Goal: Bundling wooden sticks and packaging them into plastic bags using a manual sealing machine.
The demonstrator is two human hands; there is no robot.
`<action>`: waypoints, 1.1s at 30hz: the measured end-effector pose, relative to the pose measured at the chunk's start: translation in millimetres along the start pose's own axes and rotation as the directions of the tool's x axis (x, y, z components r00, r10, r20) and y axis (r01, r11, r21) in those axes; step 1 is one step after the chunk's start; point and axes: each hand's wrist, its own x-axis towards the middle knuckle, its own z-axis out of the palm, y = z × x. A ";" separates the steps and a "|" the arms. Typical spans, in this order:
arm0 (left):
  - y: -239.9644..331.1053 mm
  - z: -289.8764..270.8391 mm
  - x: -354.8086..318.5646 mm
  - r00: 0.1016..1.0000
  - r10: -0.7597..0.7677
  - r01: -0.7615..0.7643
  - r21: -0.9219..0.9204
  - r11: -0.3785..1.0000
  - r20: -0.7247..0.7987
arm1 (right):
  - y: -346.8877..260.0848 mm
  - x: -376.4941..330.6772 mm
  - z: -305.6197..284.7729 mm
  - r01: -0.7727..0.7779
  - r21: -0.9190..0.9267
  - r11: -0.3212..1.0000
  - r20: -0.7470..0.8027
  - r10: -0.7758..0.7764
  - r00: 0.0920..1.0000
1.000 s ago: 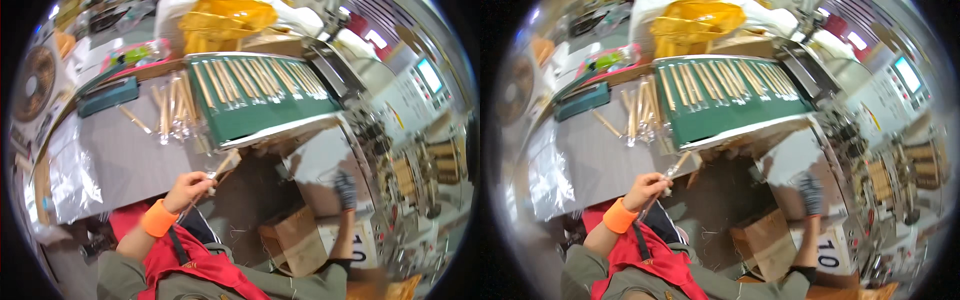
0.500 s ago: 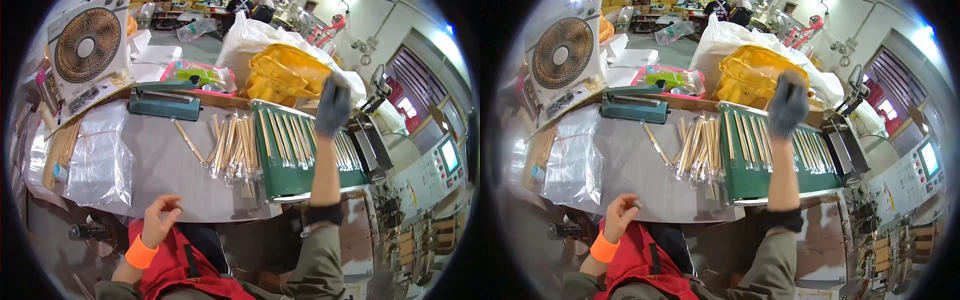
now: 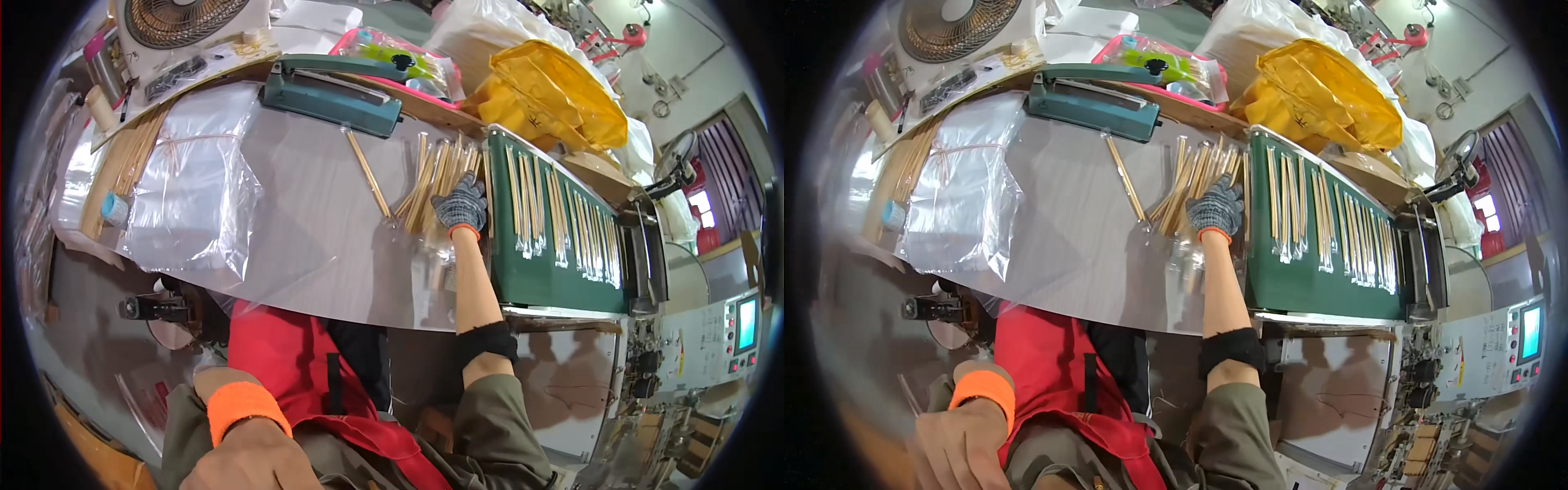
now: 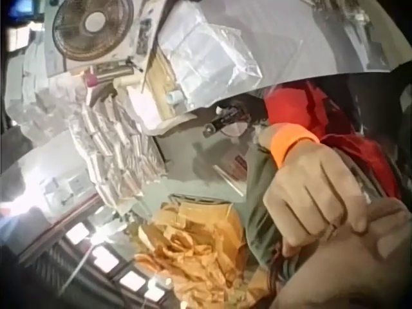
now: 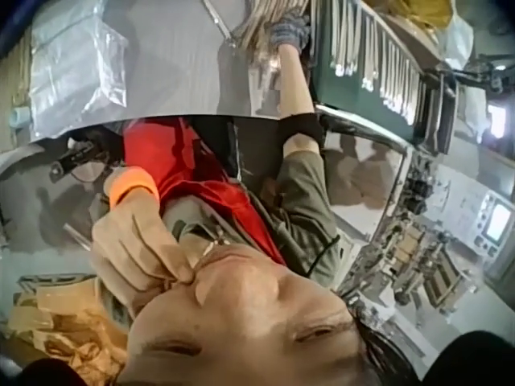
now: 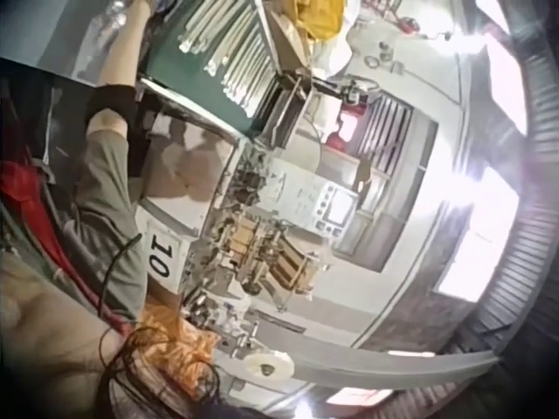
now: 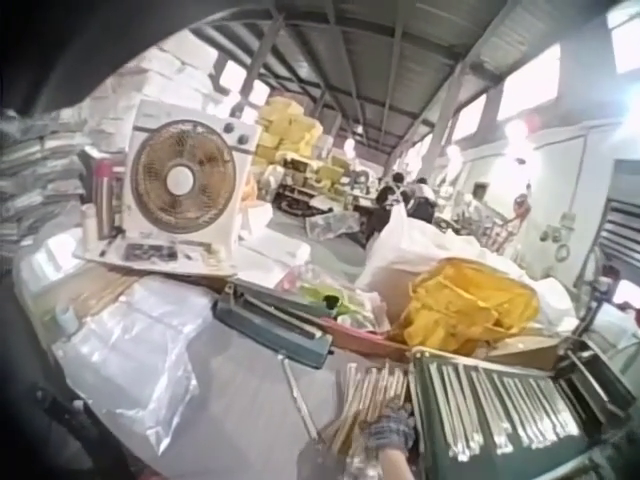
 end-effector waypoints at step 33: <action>307.4 -414.1 -178.7 0.272 -0.665 -0.495 0.491 -0.717 -0.696 | 10.4 27.1 11.2 -0.056 0.149 0.987 -0.038 0.062 0.997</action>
